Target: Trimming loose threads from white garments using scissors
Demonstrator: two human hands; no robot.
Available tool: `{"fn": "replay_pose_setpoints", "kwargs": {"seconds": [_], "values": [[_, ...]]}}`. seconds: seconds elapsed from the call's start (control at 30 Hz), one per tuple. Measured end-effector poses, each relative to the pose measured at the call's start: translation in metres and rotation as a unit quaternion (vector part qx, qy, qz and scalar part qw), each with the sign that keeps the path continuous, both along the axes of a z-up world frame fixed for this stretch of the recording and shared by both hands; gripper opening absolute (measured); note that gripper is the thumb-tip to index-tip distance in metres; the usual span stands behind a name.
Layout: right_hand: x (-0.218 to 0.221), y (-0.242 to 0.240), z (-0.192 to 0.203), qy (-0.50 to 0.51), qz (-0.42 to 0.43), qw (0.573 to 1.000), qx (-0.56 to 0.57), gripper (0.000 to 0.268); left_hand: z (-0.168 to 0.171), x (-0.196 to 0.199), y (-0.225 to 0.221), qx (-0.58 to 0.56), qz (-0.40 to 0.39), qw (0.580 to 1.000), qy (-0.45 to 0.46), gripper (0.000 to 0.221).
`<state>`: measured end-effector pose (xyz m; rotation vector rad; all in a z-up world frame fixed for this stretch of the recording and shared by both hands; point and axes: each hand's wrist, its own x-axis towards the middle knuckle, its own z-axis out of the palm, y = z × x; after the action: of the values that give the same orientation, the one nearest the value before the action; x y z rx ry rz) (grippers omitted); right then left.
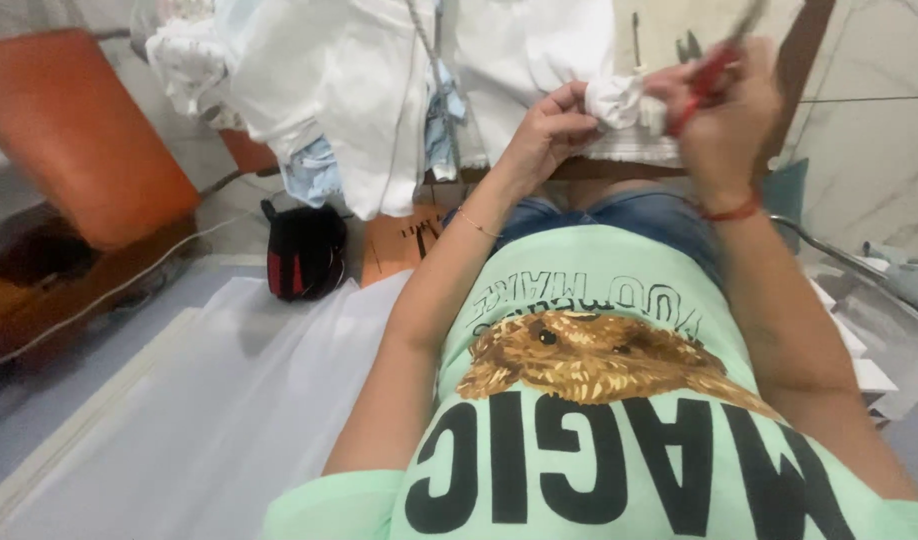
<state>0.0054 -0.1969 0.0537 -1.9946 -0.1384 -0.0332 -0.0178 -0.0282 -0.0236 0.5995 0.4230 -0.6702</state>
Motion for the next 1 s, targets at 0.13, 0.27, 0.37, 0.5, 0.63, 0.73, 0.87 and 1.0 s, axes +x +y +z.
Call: {"fn": "replay_pose_setpoints", "kwargs": {"seconds": [0.13, 0.27, 0.37, 0.5, 0.63, 0.73, 0.87, 1.0], "values": [[0.002, -0.03, -0.011, -0.021, -0.005, 0.997, 0.068, 0.032, 0.009, 0.004, 0.004, -0.027, -0.006, 1.0, -0.007, 0.021], [-0.002, -0.06, -0.036, -0.03, -0.097, 0.995, -0.004, 0.045, 0.012, 0.005, 0.006, -0.003, 0.009, 1.0, 0.005, 0.016], [-0.005, -0.054, -0.025, 0.025, -0.082, 0.996, 0.014, 0.037, 0.018, 0.007, 0.004, 0.026, 0.006, 1.0, -0.002, 0.013], [-0.002, -0.017, -0.021, 0.241, -0.05, 0.966, 0.084, 0.033, 0.034, 0.012, -0.001, 0.102, -0.019, 0.994, -0.031, 0.014], [0.004, 0.015, 0.005, 0.293, -0.028, 0.954, 0.056, 0.026, 0.03, 0.01, 0.001, 0.18, -0.027, 0.976, -0.121, 0.013], [0.004, 0.017, -0.003, 0.285, -0.028, 0.952, 0.107, 0.038, 0.027, 0.01, 0.005, 0.243, 0.009, 0.962, -0.122, 0.013], [-0.004, 0.013, -0.029, 0.25, -0.011, 0.962, 0.107, 0.037, -0.007, -0.002, 0.002, 0.216, 0.054, 0.969, -0.105, 0.011], [-0.002, 0.022, -0.018, 0.263, -0.032, 0.951, 0.16, 0.035, -0.005, 0.003, 0.006, 0.242, 0.07, 0.962, -0.109, 0.009]]}}
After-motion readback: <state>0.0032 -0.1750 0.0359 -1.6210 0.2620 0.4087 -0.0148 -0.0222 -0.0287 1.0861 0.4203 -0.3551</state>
